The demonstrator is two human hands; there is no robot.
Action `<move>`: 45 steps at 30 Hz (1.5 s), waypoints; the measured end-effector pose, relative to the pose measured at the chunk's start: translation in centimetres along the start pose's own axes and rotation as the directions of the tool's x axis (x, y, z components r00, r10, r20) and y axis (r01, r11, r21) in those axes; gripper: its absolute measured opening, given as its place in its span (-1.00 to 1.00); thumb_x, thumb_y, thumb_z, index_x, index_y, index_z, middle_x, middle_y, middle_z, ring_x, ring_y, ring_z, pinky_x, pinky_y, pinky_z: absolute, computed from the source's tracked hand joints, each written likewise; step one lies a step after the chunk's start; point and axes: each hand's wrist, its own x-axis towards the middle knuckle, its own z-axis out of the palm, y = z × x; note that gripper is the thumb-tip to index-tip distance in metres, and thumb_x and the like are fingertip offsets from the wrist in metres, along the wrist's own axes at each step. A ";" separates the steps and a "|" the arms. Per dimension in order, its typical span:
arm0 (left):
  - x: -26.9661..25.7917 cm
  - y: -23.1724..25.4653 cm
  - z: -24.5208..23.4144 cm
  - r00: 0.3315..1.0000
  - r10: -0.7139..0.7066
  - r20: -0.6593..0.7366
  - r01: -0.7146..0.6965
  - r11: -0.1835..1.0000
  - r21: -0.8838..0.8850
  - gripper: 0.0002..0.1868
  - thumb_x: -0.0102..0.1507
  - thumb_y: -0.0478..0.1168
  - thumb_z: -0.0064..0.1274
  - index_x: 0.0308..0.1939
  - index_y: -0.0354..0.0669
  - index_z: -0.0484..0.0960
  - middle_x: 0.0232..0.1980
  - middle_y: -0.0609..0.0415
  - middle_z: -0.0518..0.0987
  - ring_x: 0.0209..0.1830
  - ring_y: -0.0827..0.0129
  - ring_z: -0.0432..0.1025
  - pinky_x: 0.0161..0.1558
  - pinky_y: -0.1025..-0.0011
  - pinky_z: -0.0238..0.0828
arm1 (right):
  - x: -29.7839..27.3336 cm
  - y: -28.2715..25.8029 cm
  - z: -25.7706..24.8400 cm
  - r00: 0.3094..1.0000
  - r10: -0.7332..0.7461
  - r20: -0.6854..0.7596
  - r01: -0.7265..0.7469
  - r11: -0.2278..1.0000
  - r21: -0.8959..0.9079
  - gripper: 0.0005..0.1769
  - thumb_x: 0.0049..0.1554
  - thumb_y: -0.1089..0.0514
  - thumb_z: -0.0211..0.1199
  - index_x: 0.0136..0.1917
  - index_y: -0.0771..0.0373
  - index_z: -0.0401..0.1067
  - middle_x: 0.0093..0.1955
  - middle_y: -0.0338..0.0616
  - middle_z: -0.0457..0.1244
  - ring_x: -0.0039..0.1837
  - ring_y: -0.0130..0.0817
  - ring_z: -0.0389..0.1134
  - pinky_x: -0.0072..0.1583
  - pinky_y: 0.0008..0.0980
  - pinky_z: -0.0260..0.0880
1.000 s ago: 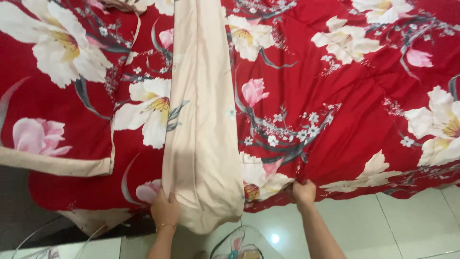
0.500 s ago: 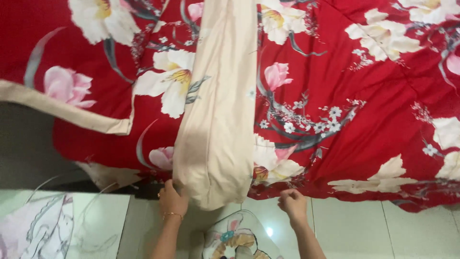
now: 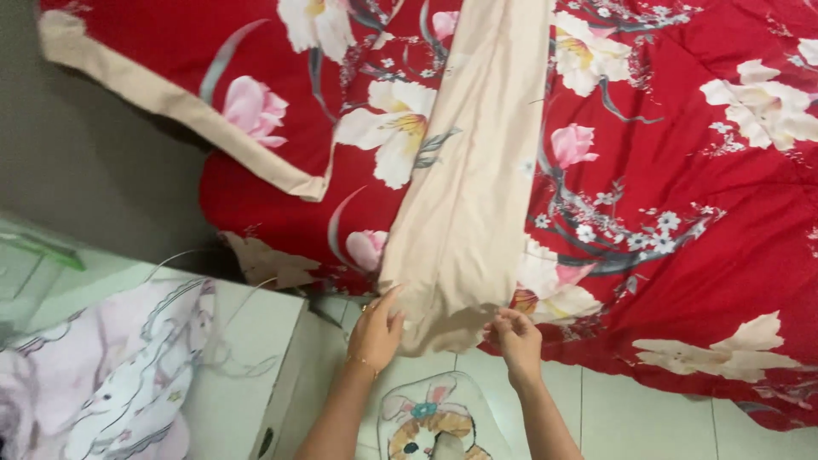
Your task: The person smooths and folds a red floral duvet on a bed, then folds a pink patterned cloth on the bed. They also handle a white charger and cable on the bedside table, wrapping the cable around the charger before placing it down.
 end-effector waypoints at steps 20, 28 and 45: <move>-15.9 -6.0 -15.5 0.977 0.171 -0.124 -0.173 0.985 -0.007 -0.59 0.43 -0.05 -0.26 0.34 0.14 0.45 0.23 0.11 0.60 0.18 0.10 0.47 0.09 0.15 0.41 | -24.1 -4.6 20.9 0.959 -0.075 0.273 0.060 0.996 0.061 -0.86 0.23 0.27 0.16 0.05 0.35 0.45 -0.25 0.05 0.37 -0.23 -0.22 0.37 -0.10 -0.33 0.41; -16.7 -10.2 -21.3 0.905 0.254 -0.342 -0.256 0.966 0.041 -0.73 0.43 0.01 -0.16 0.04 0.17 0.64 -0.02 0.16 0.71 0.12 0.16 0.56 0.13 0.11 0.51 | -28.3 -5.5 28.5 0.888 -0.182 0.422 0.259 0.957 -0.133 -0.82 0.19 0.29 0.26 0.07 0.32 0.56 -0.23 0.04 0.43 -0.18 -0.17 0.48 -0.06 -0.24 0.54; -20.2 -20.4 -33.9 0.754 -0.099 -0.649 -0.014 0.986 -0.166 -0.53 0.48 0.00 -0.39 0.33 -0.03 0.49 0.25 -0.07 0.60 0.27 0.06 0.49 0.32 0.08 0.35 | -33.1 -3.4 45.9 0.674 -0.103 0.732 0.348 0.918 -0.191 -0.82 0.17 0.30 0.20 0.05 0.27 0.53 -0.20 -0.03 0.44 -0.19 -0.28 0.49 -0.07 -0.35 0.57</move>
